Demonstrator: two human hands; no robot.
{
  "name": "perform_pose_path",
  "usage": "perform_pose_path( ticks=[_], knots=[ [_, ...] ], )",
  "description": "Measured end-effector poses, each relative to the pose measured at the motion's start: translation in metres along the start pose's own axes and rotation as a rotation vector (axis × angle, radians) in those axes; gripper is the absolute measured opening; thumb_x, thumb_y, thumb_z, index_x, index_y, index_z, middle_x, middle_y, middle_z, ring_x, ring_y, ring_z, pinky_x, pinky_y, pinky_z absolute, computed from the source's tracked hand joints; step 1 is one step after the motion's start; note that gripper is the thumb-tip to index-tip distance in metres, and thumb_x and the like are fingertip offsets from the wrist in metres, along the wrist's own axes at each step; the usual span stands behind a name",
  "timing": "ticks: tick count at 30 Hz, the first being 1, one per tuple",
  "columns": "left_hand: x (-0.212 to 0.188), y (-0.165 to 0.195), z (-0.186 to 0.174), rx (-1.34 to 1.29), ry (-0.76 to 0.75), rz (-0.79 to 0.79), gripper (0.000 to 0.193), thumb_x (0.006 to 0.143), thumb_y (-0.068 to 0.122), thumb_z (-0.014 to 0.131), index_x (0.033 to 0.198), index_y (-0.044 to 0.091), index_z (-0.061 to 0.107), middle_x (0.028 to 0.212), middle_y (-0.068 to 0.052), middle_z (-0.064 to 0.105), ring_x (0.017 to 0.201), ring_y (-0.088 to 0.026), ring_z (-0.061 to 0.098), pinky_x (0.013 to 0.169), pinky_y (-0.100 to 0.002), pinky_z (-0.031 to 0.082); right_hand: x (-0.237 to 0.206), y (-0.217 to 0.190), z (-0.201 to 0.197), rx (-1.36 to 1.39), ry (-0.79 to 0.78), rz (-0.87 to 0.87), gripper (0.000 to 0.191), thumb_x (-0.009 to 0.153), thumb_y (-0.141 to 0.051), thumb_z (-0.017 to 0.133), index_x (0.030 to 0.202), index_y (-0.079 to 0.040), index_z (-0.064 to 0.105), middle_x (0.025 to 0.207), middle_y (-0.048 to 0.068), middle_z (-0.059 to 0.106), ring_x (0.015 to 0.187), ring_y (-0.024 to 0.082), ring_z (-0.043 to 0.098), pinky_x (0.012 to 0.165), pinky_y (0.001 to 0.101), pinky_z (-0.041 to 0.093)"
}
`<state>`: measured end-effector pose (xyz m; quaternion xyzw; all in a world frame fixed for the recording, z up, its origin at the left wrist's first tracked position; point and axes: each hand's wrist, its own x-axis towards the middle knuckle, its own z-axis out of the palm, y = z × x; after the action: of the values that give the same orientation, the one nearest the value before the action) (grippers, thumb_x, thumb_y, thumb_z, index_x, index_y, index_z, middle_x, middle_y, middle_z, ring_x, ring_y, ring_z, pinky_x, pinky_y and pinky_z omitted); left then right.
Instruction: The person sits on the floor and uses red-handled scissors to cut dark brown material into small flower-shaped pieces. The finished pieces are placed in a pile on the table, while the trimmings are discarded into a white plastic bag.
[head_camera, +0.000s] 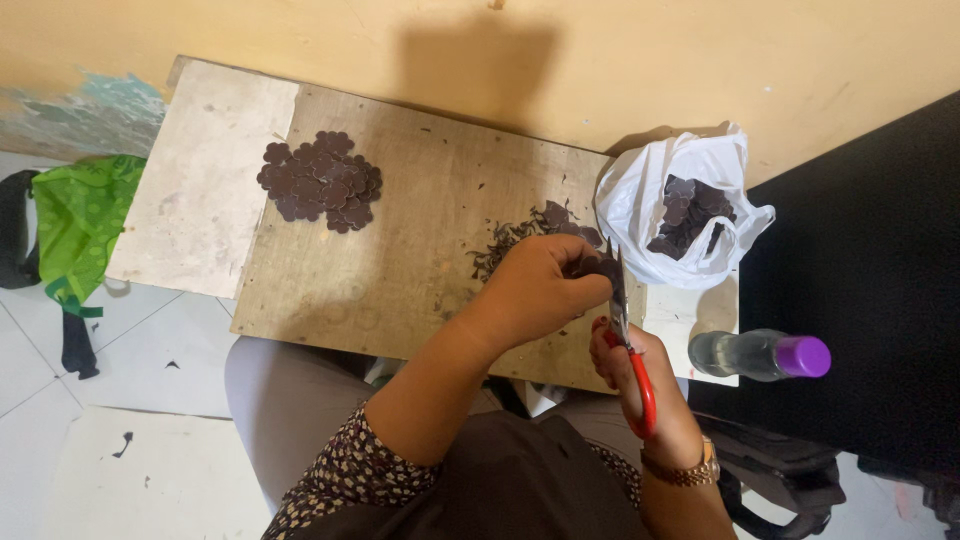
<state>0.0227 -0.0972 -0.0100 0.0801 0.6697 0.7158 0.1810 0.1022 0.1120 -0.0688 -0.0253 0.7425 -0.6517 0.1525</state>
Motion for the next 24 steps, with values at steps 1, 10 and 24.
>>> perform_pose_path(
  ticks=[1, 10, 24],
  knots=[
    [0.0, -0.001, 0.001, -0.024, -0.004, 0.008, 0.022, 0.079, 0.017, 0.072, 0.094, 0.001, 0.076, 0.076, -0.002, 0.072, 0.066, -0.006, 0.063, 0.058, -0.024, 0.053, 0.0, 0.0, 0.001, 0.012, 0.023, 0.041, 0.061, 0.088, -0.066, 0.064, 0.083, -0.006, 0.051, 0.071, -0.002, 0.039, 0.061, 0.01, 0.032, 0.051, 0.0267, 0.028],
    [0.009, -0.018, 0.0, -0.17, -0.041, 0.089, 0.02, 0.092, 0.01, 0.067, 0.109, 0.001, 0.072, 0.088, -0.003, 0.073, 0.078, -0.009, 0.069, 0.07, -0.025, 0.056, 0.004, -0.008, 0.006, -0.109, -0.081, -0.3, 0.065, 0.101, -0.071, 0.046, 0.086, -0.008, 0.049, 0.079, 0.0, 0.044, 0.073, 0.012, 0.041, 0.066, 0.0268, 0.036],
    [0.02, -0.068, -0.018, -0.287, 0.048, 0.094, 0.02, 0.097, 0.002, 0.061, 0.117, 0.002, 0.059, 0.103, -0.008, 0.067, 0.088, -0.014, 0.066, 0.075, -0.028, 0.058, 0.042, 0.111, 0.005, 0.134, 0.086, 0.105, 0.043, 0.104, -0.044, 0.046, 0.096, -0.004, 0.059, 0.073, 0.007, 0.062, 0.061, 0.018, 0.058, 0.056, 0.0306, 0.047]
  ],
)
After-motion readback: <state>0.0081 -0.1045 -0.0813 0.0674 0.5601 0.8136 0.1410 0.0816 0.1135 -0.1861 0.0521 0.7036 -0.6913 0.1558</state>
